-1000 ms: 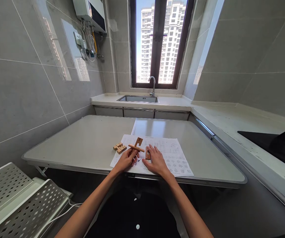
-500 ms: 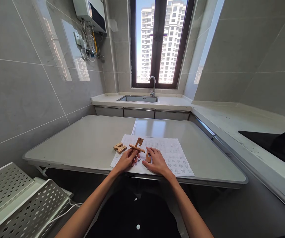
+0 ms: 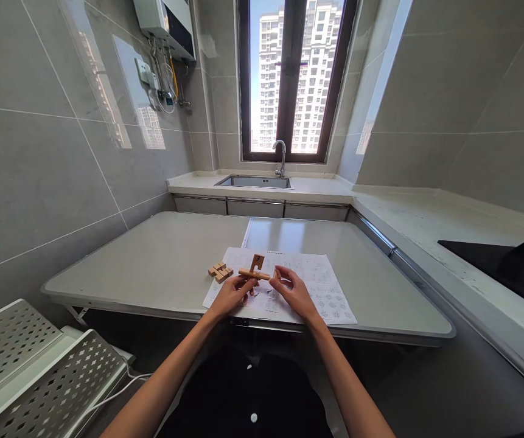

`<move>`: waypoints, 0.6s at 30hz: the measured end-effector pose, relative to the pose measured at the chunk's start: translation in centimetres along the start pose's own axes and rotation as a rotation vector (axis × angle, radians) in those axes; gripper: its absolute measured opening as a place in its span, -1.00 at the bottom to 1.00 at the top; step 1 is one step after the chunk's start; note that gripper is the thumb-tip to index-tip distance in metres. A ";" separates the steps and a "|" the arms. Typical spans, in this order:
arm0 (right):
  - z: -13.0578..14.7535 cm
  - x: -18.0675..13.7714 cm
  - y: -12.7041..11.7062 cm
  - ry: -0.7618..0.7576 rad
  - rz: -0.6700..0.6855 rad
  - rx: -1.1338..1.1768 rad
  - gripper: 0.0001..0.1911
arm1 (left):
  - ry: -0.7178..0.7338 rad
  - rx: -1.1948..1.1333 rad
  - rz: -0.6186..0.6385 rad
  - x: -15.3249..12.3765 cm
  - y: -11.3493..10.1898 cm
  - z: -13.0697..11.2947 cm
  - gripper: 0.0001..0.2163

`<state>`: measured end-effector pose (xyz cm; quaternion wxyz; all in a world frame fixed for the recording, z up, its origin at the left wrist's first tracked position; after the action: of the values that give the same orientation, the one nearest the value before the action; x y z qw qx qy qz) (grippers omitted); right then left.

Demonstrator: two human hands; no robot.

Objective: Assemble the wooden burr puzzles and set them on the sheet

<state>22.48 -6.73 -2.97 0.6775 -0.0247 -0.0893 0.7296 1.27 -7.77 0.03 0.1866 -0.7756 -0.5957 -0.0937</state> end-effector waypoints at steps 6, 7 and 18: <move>1.1 -0.5 0.0 -0.046 0.161 0.123 -0.33 | 0.002 0.040 0.015 -0.1 0.2 -0.4 -0.58; 1.2 -0.6 0.1 -0.045 0.196 0.157 -0.33 | 0.010 0.036 0.015 -0.1 0.2 -0.4 -0.59; 1.0 -0.8 0.0 0.003 0.320 0.277 -0.25 | 0.030 0.106 0.033 -0.2 0.1 -1.0 -0.57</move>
<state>22.41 -7.64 -2.04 0.5502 0.0540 0.0179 0.8331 1.38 -8.39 0.86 0.2379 -0.7729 -0.5840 -0.0703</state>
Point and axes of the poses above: each hand's wrist, its own x-axis towards the middle knuckle, its own y-axis out of the palm, z = x × y, the point moved 2 cm from there along x, towards the middle knuckle, and after that the axes turned 13 degrees about y, right-handed, at the moved point
